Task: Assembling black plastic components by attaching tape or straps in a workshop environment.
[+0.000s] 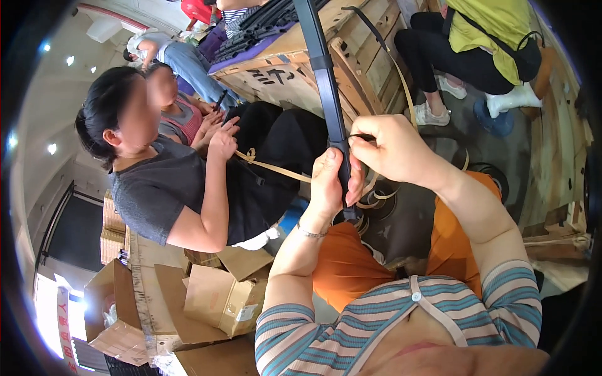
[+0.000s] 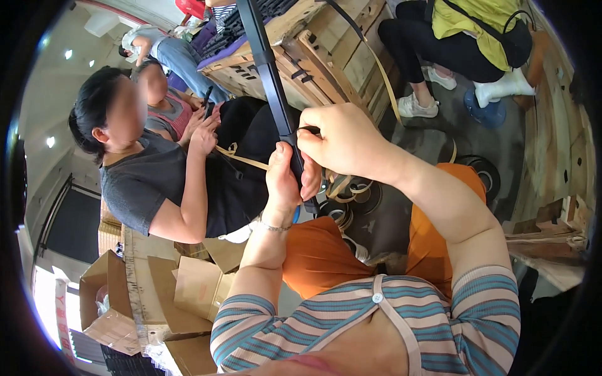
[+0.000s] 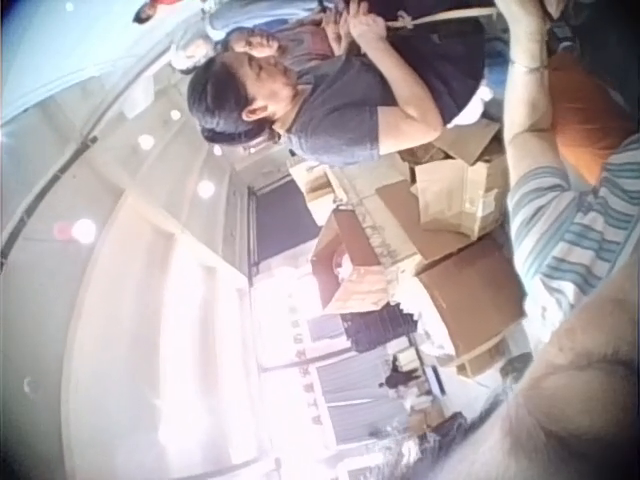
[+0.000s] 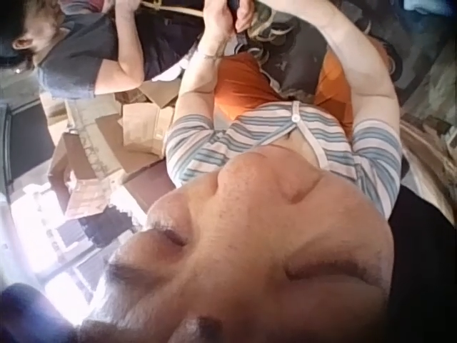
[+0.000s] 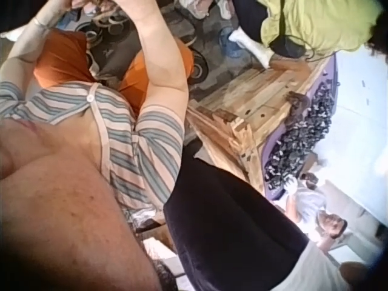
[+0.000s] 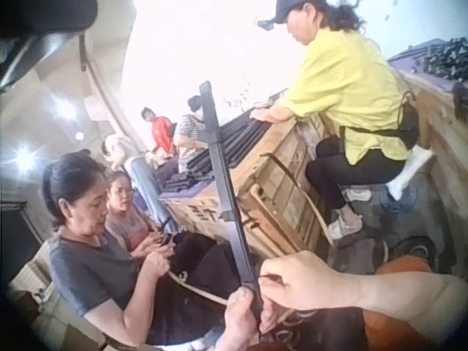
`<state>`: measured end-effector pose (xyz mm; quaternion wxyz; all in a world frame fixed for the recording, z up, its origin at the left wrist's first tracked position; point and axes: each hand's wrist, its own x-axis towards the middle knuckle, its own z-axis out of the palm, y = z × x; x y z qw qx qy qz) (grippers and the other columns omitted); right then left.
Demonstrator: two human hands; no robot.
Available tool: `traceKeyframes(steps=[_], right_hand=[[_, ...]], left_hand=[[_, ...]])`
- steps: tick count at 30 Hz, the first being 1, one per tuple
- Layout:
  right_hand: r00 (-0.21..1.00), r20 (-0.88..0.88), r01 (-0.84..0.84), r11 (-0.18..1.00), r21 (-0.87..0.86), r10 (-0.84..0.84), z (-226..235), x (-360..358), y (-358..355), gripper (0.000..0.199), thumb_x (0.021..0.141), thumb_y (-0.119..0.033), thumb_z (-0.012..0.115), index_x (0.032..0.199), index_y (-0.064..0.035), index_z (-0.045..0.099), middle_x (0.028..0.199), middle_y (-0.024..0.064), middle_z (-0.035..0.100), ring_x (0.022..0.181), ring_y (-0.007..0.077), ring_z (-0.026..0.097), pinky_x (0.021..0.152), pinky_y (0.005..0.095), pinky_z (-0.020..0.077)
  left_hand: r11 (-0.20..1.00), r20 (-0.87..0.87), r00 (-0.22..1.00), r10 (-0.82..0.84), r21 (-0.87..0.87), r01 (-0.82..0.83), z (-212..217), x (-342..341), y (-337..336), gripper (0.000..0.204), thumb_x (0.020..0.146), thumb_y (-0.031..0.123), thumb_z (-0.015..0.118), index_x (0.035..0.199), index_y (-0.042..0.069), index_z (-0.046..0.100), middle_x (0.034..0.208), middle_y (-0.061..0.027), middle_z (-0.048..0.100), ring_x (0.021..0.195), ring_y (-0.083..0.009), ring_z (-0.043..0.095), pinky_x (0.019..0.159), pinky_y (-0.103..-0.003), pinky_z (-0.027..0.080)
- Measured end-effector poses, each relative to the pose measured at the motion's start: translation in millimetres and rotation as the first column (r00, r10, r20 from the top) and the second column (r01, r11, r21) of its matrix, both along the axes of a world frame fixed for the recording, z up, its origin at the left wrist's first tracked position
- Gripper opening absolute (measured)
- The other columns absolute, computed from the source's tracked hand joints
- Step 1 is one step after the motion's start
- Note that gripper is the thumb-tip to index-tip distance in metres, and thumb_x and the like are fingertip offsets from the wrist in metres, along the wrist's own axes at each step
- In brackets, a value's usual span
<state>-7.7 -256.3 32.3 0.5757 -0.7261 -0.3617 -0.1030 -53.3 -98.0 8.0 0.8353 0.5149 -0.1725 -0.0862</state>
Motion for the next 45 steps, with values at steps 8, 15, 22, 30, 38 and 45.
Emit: traceKeyframes(steps=[8, 15, 22, 30, 38, 45], right_hand=[[0.983, -0.176, 0.034, 0.997, -0.072, -0.047, -16, 24, 8, 0.016, 0.078, -0.013, 0.052, 0.068, -0.0002, 0.056, 0.058, 0.0092, 0.059, 0.052, 0.0216, 0.058, 0.053, 0.0321, 0.0442], [0.918, -0.377, -0.085, 0.990, 0.110, 0.121, -104, 97, 15, 0.022, 0.083, -0.022, 0.053, 0.079, -0.0031, 0.063, 0.068, 0.0069, 0.060, 0.060, 0.0154, 0.055, 0.057, 0.0269, 0.0422], [0.548, -0.261, -0.443, 0.541, 0.715, 0.794, 2, 34, -8, 0.040, 0.086, -0.035, 0.057, 0.108, -0.0018, 0.053, 0.062, -0.0086, 0.030, 0.054, -0.0006, 0.027, 0.045, 0.0137, 0.0214], [0.835, -0.179, -0.381, 0.781, 0.495, 0.520, -12, 41, 1, 0.047, 0.081, -0.033, 0.065, 0.112, 0.0004, 0.052, 0.071, -0.0056, 0.040, 0.062, 0.0024, 0.038, 0.054, 0.0162, 0.0304], [0.995, -0.079, 0.076, 0.979, 0.188, -0.062, -14, 38, -8, 0.028, 0.073, -0.017, 0.064, 0.093, 0.0019, 0.059, 0.079, 0.0079, 0.061, 0.073, 0.0128, 0.057, 0.068, 0.0249, 0.0442], [0.965, 0.034, 0.259, 0.965, 0.046, -0.261, -20, 36, 2, 0.025, 0.069, -0.017, 0.064, 0.085, 0.0014, 0.060, 0.070, 0.0145, 0.062, 0.065, 0.0241, 0.063, 0.060, 0.0299, 0.0473]], left_hand=[[0.986, -0.063, 0.986, 0.155, 0.079, -0.149, -6, 7, -15, 0.041, 0.096, 0.037, 0.033, 0.081, 0.001, 0.046, 0.049, -0.0069, 0.044, 0.031, -0.0130, 0.034, 0.029, -0.024, 0.028], [0.972, 0.384, 0.919, -0.089, 0.234, -0.004, 14, -7, -33, 0.053, 0.090, 0.046, 0.044, 0.078, -0.004, 0.054, 0.049, -0.0056, 0.048, 0.036, -0.0100, 0.043, 0.036, -0.022, 0.033], [0.813, -0.036, 0.888, -0.457, -0.422, 0.401, 14, -15, -20, 0.048, 0.092, 0.045, 0.037, 0.072, 0.001, 0.041, 0.043, -0.0072, 0.038, 0.026, -0.0153, 0.035, 0.023, -0.025, 0.030], [0.723, -0.173, 0.790, -0.588, -0.550, 0.418, -8, -2, -18, 0.045, 0.092, 0.041, 0.034, 0.072, 0.001, 0.042, 0.041, -0.0076, 0.037, 0.024, -0.0167, 0.033, 0.020, -0.026, 0.029], [0.934, -0.137, 0.989, 0.060, 0.356, -0.007, -1, 1, -23, 0.042, 0.089, 0.041, 0.047, 0.077, 0.002, 0.050, 0.048, -0.0047, 0.045, 0.034, -0.0113, 0.042, 0.032, -0.022, 0.035], [0.370, 0.440, 0.837, 0.326, 0.755, -0.541, -21, 11, -26, 0.030, 0.084, 0.026, 0.054, 0.075, -0.002, 0.054, 0.051, -0.0044, 0.053, 0.042, -0.0090, 0.050, 0.042, -0.024, 0.041]])
